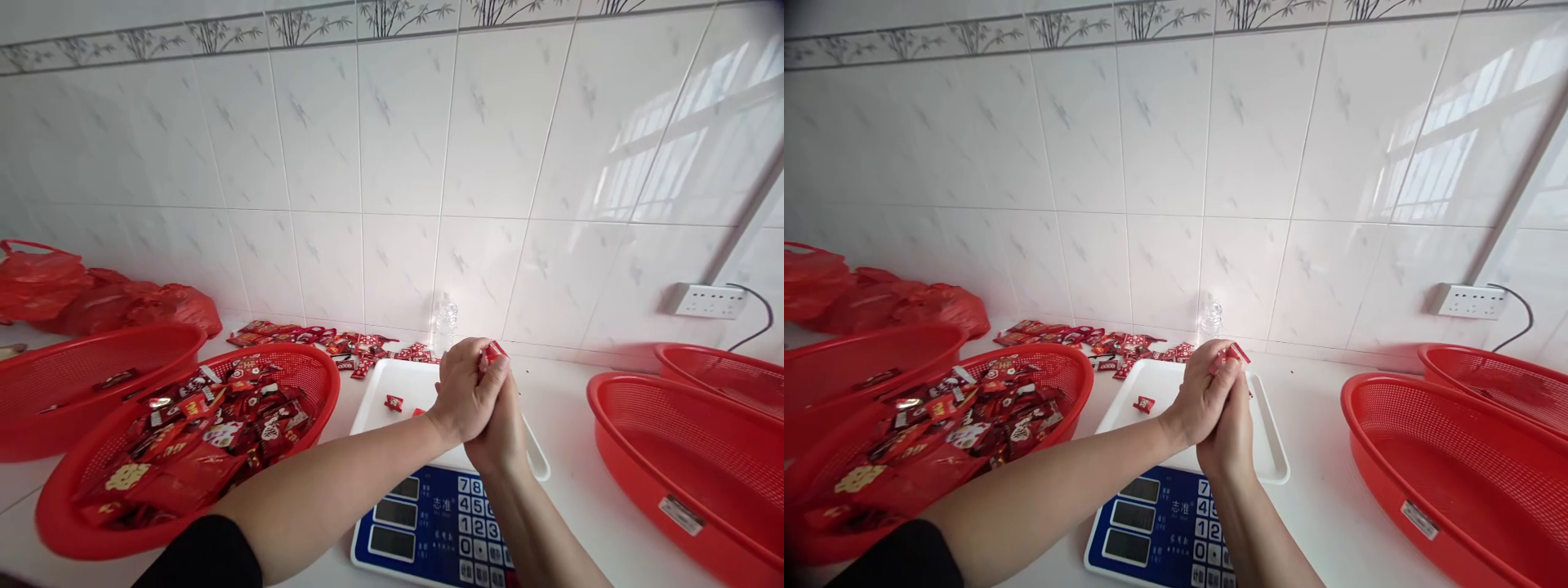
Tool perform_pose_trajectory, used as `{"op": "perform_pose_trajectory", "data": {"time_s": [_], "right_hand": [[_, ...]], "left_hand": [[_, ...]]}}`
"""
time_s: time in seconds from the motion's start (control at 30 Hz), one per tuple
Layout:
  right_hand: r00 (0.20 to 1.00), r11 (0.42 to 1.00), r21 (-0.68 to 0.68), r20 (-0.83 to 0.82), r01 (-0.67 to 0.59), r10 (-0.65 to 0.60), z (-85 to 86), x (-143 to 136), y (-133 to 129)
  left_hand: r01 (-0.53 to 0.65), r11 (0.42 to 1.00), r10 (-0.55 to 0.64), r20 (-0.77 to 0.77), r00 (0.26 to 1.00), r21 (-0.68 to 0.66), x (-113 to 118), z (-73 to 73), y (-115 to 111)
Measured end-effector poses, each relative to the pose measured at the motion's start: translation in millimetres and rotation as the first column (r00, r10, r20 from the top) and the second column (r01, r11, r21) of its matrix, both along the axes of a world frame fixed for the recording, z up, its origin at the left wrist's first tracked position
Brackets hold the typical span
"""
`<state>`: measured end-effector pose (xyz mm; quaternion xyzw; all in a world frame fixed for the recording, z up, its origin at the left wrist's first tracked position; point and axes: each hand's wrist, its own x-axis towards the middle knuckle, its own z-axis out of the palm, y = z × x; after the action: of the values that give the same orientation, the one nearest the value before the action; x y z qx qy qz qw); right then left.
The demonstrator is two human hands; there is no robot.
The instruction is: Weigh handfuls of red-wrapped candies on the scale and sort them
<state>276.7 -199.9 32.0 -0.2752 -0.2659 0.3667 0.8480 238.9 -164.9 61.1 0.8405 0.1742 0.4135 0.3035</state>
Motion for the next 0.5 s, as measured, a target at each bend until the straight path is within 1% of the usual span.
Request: {"op": "perform_pose_trajectory", "data": {"time_s": [0.03, 0.1, 0.13, 0.2, 0.37, 0.43, 0.5], "right_hand": [[1.000, 0.999, 0.035, 0.013, -0.016, 0.016, 0.8, 0.2, -0.8], [0.999, 0.995, 0.090, 0.034, -0.035, 0.032, 1.0, -0.4, -1.8], [0.999, 0.995, 0.097, 0.037, -0.031, 0.027, -0.1, -1.2, -1.9], [1.000, 0.997, 0.070, 0.026, -0.015, 0.013, -4.6, -3.2, -1.5], [0.998, 0.999, -0.030, -0.053, -0.036, 0.034, -24.0, -7.7, 1.7], [0.999, 0.997, -0.077, -0.038, 0.011, -0.014, -31.0, -9.8, 3.2], [0.996, 0.990, -0.114, 0.025, 0.083, -0.081, -36.0, -13.3, 4.1]], "left_hand": [[-0.032, 0.996, 0.034, -0.033, 0.999, 0.078, -1.9, -1.2, -1.1], [-0.060, 0.980, 0.086, -0.134, 0.987, 0.188, -7.3, -3.6, -3.2], [-0.068, 0.972, 0.111, -0.185, 0.976, 0.225, -11.0, -4.8, -4.1], [-0.073, 0.956, 0.149, -0.257, 0.955, 0.285, -20.3, -7.5, -5.7], [-0.071, 0.926, 0.192, -0.301, 0.934, 0.371, -47.6, -16.9, -8.1], [-0.053, 0.922, 0.180, -0.303, 0.936, 0.384, -56.6, -20.8, -7.8], [-0.032, 0.923, 0.160, -0.308, 0.938, 0.384, -63.6, -24.2, -7.0]]}}
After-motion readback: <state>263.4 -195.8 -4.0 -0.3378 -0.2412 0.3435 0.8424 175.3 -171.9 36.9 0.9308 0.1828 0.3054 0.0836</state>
